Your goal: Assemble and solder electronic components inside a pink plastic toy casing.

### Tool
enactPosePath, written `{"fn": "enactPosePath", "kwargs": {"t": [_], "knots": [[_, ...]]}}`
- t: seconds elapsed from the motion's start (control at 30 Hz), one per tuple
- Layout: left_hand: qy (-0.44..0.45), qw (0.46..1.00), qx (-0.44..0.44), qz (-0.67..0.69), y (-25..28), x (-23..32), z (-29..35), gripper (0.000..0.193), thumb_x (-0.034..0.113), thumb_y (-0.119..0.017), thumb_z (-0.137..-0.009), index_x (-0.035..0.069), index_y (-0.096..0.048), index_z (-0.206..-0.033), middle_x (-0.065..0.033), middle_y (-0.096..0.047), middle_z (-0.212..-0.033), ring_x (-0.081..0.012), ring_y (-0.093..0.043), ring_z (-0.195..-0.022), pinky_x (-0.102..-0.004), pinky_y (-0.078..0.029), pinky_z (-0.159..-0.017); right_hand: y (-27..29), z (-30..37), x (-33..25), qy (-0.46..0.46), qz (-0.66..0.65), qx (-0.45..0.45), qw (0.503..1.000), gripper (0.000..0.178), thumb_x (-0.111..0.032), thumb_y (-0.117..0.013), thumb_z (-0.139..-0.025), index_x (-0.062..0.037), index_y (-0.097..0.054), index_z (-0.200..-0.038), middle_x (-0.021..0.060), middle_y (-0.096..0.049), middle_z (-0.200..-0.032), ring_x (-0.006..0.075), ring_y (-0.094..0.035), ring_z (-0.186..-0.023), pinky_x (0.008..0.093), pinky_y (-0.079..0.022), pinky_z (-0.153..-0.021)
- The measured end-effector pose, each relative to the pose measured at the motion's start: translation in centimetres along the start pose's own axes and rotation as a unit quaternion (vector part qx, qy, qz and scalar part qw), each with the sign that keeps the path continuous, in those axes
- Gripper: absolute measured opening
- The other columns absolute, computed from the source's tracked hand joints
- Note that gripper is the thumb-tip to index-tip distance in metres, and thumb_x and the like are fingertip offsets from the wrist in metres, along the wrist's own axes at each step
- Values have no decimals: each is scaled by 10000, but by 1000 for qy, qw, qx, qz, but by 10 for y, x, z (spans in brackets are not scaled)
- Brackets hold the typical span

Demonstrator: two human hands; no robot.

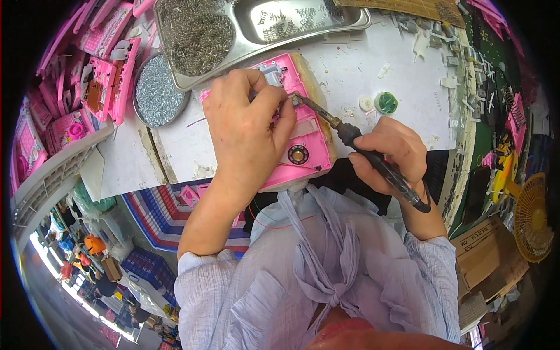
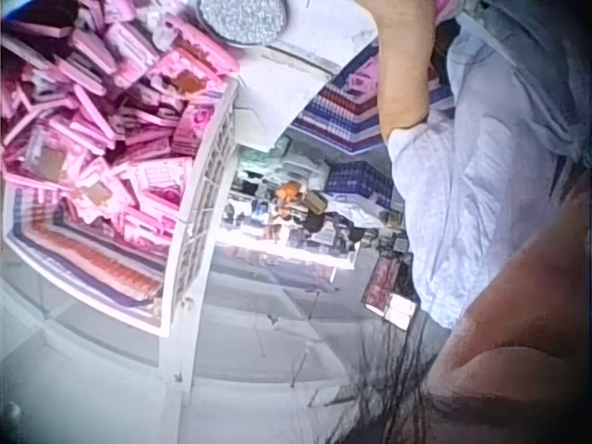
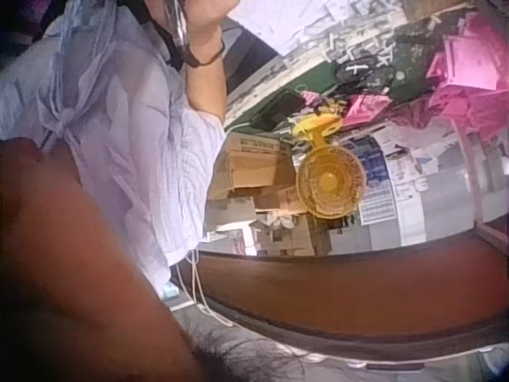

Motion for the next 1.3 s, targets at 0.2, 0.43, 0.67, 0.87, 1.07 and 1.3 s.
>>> {"fn": "enactPosePath", "kwargs": {"t": [0.2, 0.43, 0.67, 0.87, 1.07, 1.3], "knots": [[1, 1000, 3, -2, 0, 0, 0, 144, 103, -810, -730, 86, -714, -835, -65, -556, -904, -261, -520, -835, -386, -413, -751, 1, 1, 1, 3, -3, 0, 1000, 324, -46, -845, -740, -42, -681, -1020, 42, -546, -636, 201, -507, -509, 314, -381, -460], [-2, 1000, 2, -2, -2, 1, 0, 130, 119, -779, -729, 78, -674, -792, -67, -540, -903, -283, -524, -865, -427, -387, -734, 13, -1, -1, -9, -8, 1, 1000, 348, 8, -837, -716, -18, -675, -1023, 47, -549, -641, 200, -508, -512, 308, -374, -467], [-5, 1000, -6, -14, -3, 2, 0, 129, 130, -778, -735, 85, -673, -797, -67, -539, -915, -282, -525, -869, -428, -380, -738, 17, -2, -3, -4, 2, 1, 1000, 333, 19, -832, -720, -3, -672, -1011, 53, -556, -644, 197, -506, -513, 308, -365, -469], [-12, 999, -14, -31, -1, 6, -2, 146, 127, -806, -741, 90, -703, -838, -63, -558, -908, -261, -539, -852, -406, -392, -731, 22, -2, -4, -5, 10, 6, 1000, 327, 23, -829, -722, 1, -670, -1007, 59, -562, -647, 200, -508, -514, 307, -366, -471], [-20, 999, 36, -10, 28, -4, 8, 413, 206, -847, -767, 85, -679, -1124, -86, -619, -1049, -277, -592, -992, -398, -437, -847, 28, -3, -4, -4, 5, 17, 1000, 325, 30, -824, -730, 0, -667, -1012, 68, -607, -681, 191, -517, -522, 304, -370, -474], [66, 974, -155, -151, 44, -50, 45, 316, 188, -805, -846, 44, -702, -1107, -86, -660, -936, -259, -635, -831, -405, -479, -838, 28, -11, -6, 11, 10, 24, 1000, 330, 27, -814, -744, 6, -658, -1034, 75, -623, -681, 193, -506, -525, 297, -370, -475]]}}
Point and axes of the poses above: each hand's wrist, its own z-axis away from the middle knuckle, its own y-axis out of the back of the hand, x = y × z, the point moved 10 cm from there along -z, towards the middle knuckle
